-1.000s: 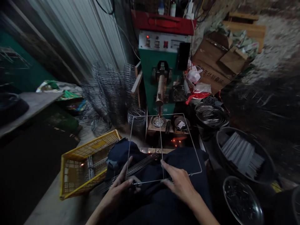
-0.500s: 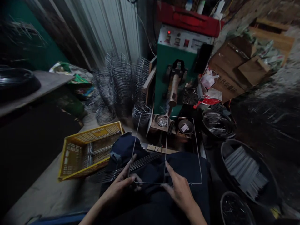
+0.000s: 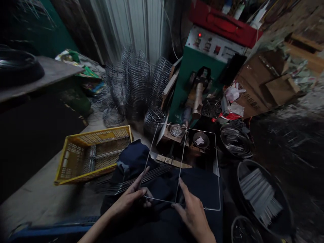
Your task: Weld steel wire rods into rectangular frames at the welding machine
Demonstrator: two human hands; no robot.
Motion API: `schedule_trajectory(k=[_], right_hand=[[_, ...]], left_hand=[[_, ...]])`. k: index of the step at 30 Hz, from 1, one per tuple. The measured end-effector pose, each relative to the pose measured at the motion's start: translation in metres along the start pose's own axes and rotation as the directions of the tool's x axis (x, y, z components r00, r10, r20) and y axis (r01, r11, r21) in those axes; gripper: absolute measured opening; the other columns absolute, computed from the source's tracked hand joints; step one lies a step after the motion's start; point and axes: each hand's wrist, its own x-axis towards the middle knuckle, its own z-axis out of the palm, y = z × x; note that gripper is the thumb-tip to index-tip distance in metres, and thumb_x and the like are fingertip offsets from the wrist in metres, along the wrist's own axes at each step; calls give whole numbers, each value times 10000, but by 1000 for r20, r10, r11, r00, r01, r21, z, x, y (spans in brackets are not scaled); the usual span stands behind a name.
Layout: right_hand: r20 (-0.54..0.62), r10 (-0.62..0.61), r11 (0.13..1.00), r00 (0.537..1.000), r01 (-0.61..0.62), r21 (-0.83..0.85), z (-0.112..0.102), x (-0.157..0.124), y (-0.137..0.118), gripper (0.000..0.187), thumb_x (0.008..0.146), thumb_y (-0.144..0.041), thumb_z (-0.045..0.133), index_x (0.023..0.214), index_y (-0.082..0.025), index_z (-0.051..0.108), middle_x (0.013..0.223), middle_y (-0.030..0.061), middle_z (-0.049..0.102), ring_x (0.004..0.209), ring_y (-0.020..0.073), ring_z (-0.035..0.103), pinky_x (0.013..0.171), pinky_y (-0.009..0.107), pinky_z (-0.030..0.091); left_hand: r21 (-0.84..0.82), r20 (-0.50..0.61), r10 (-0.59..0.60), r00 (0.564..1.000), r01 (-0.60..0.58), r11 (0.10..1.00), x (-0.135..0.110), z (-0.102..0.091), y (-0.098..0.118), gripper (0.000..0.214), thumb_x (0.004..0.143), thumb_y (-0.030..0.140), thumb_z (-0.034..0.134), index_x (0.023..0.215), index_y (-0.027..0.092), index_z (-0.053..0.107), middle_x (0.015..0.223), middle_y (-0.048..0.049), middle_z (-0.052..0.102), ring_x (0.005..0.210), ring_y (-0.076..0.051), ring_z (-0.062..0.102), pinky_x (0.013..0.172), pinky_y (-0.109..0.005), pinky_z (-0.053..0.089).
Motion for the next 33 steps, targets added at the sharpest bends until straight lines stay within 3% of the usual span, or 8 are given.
schedule_trajectory(k=[4, 8, 15, 19, 26, 33], right_hand=[[-5, -34, 999, 999, 34, 14, -2, -1, 0, 773, 824, -249, 635, 1514, -319, 294, 1227, 46, 660, 980, 197, 682, 888, 306, 543], [-39, -78, 996, 996, 76, -48, -18, 13, 5, 737, 850, -312, 643, 1508, -300, 311, 1100, 41, 708, 902, 198, 696, 830, 306, 555], [-255, -218, 948, 942, 143, -283, -76, 106, 26, 608, 793, -509, 722, 1313, -228, 580, 1097, 97, 716, 978, 275, 687, 827, 343, 534], [-316, -289, 933, 904, 192, -305, -106, 154, 37, 558, 762, -563, 732, 1208, -236, 656, 1040, 77, 734, 943, 269, 695, 810, 336, 529], [-312, -469, 879, 826, 405, -250, -130, 204, 65, 328, 836, -458, 700, 1042, -203, 707, 1024, 96, 729, 951, 239, 685, 838, 318, 508], [-366, -449, 893, 815, 397, -211, -139, 241, 66, 301, 854, -431, 687, 1027, -185, 707, 989, 79, 726, 920, 219, 679, 843, 302, 496]], left_hand=[[-13, -4, -11, 1000, 11, 1000, -4, 3, 4, 958, 900, 265, 563, 1529, 194, -157, 776, -92, 715, 653, -204, 670, 614, -287, 481], [-21, -15, 7, 1000, -7, 1000, 4, 14, 25, 964, 879, 236, 601, 1545, 239, -96, 818, -95, 728, 673, -204, 684, 638, -294, 502], [-4, -22, 172, 985, -172, 985, 85, 40, 74, 974, 833, 174, 629, 1556, 244, -20, 830, -95, 755, 743, -234, 727, 672, -319, 552], [33, 3, 234, 972, -234, 972, 126, 42, 96, 1008, 807, 142, 628, 1552, 238, -45, 819, -90, 763, 731, -235, 738, 632, -292, 555], [56, -10, 266, 964, -265, 963, 161, 30, 122, 998, 813, 116, 610, 1545, 281, -48, 829, -79, 765, 736, -223, 743, 644, -289, 569], [53, -56, 278, 959, -275, 960, 183, 30, 138, 990, 819, 93, 603, 1545, 281, -43, 812, -58, 760, 732, -211, 742, 644, -280, 571]])
